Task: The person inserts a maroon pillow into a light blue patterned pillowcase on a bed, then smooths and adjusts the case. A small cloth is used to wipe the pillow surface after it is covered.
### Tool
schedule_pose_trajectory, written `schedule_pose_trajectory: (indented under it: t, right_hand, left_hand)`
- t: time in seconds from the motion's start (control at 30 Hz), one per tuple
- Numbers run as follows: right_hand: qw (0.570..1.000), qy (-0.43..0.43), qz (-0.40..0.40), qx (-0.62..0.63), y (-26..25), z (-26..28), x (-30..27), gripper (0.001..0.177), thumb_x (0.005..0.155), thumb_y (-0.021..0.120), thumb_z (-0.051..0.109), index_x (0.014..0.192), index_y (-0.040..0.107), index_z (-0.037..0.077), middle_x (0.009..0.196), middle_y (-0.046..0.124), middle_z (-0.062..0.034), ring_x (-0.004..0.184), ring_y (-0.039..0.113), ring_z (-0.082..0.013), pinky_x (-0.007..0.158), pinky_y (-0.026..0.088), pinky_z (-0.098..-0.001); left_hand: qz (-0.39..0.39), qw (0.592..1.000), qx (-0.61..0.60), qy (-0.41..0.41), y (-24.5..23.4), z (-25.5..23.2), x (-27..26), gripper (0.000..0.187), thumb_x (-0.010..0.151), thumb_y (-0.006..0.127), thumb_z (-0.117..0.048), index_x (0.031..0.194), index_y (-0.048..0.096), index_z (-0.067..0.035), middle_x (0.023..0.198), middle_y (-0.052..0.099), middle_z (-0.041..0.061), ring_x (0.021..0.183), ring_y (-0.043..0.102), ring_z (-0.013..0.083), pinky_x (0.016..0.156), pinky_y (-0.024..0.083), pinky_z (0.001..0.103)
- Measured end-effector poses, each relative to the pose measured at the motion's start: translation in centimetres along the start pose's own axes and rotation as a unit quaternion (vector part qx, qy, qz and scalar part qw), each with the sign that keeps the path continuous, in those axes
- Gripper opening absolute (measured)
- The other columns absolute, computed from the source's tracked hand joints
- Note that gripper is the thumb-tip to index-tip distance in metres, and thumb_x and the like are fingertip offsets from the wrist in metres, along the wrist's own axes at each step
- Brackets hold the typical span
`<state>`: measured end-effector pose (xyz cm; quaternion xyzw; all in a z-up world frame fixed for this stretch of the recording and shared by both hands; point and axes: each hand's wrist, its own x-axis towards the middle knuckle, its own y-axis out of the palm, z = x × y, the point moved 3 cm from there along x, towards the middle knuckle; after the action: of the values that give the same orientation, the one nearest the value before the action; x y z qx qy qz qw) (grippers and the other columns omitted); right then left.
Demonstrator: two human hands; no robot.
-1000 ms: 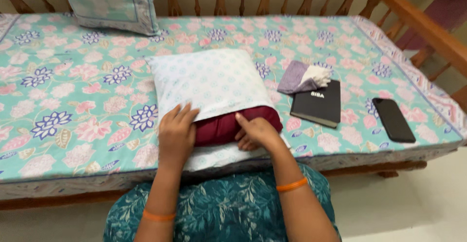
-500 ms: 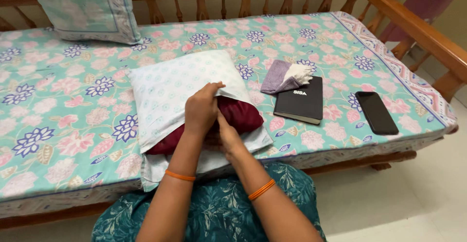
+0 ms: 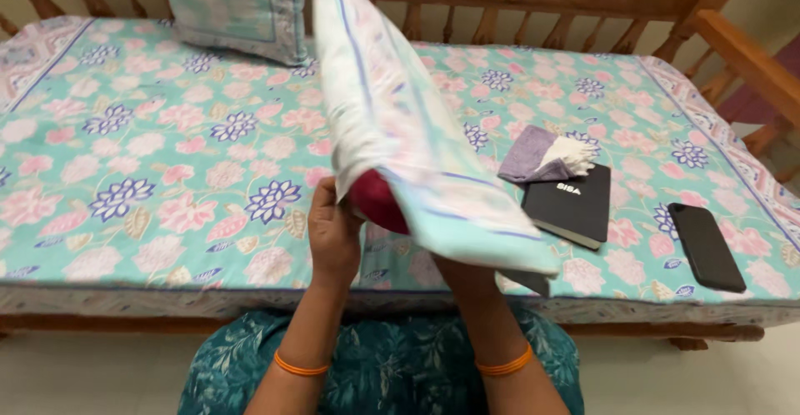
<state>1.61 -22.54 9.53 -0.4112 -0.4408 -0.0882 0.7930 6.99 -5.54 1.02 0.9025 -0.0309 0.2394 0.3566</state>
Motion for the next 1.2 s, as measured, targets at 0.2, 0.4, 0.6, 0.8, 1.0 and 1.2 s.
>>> schedule_pose_trajectory:
  t: [0.2,0.4,0.6,0.8,1.0,1.2]
  right_hand:
    - [0.993,0.011,0.114,-0.024,6.5,2.6,-1.6,0.072,0.086,0.077,0.05,0.135,0.062,0.0,0.132,0.067,-0.0173,0.123,0.062,-0.0325,0.104,0.046,-0.0402]
    - [0.984,0.026,0.174,-0.02,10.2,2.3,-5.0,0.072,0.086,0.077,0.05,0.136,0.061,0.0,0.133,0.066,-0.0176,0.123,0.061,-0.0328,0.105,0.045,-0.0404]
    - [0.978,0.027,0.202,-0.031,10.7,1.5,-5.4,0.073,0.085,0.078,0.05,0.136,0.061,0.001,0.134,0.065,-0.0179,0.124,0.06,-0.0332,0.105,0.045,-0.0406]
    - [0.975,0.013,0.215,-0.051,11.9,1.1,-2.6,0.073,0.085,0.078,0.05,0.137,0.06,0.001,0.135,0.063,-0.0181,0.125,0.059,-0.0335,0.106,0.044,-0.0408]
    - [0.969,-0.019,0.242,-0.05,14.4,1.6,-0.7,0.074,0.085,0.078,0.05,0.138,0.059,0.002,0.136,0.062,-0.0184,0.126,0.058,-0.0338,0.106,0.044,-0.0411]
    - [0.964,-0.021,0.256,-0.064,16.1,0.6,-0.1,0.074,0.085,0.078,0.05,0.138,0.058,0.002,0.137,0.061,-0.0186,0.127,0.057,-0.0342,0.106,0.043,-0.0413]
  left_hand:
    - [-0.163,0.977,0.04,-0.135,-9.3,0.6,-2.5,0.031,0.102,0.05,-0.012,0.133,0.051,-0.005,0.122,0.063,0.007,0.107,0.063,0.0171,0.091,0.053,0.035]
    - [-0.151,0.985,0.04,-0.069,-12.6,-4.5,1.5,0.044,0.095,0.048,-0.009,0.138,0.051,-0.005,0.135,0.06,0.007,0.122,0.058,0.0175,0.1,0.048,0.033]
    - [0.003,0.973,0.227,-0.05,-14.0,-8.2,-0.2,0.056,0.088,0.047,-0.005,0.144,0.051,-0.005,0.148,0.056,0.008,0.136,0.054,0.0179,0.109,0.043,0.031]
    - [0.032,0.924,0.346,-0.157,-12.4,-8.9,-1.6,0.065,0.082,0.056,-0.003,0.146,0.055,-0.006,0.142,0.063,0.012,0.126,0.061,0.0222,0.099,0.048,0.031]
    - [0.159,0.864,0.47,-0.092,-10.3,-12.2,-2.7,0.105,0.066,0.092,-0.021,0.154,0.036,-0.004,0.152,0.046,0.021,0.138,0.045,0.0341,0.107,0.039,0.04]
    - [0.046,0.826,0.562,-0.027,-10.6,-12.0,-2.2,0.057,0.084,0.068,-0.012,0.14,0.061,-0.015,0.128,0.068,0.023,0.114,0.067,0.0352,0.095,0.052,0.04]
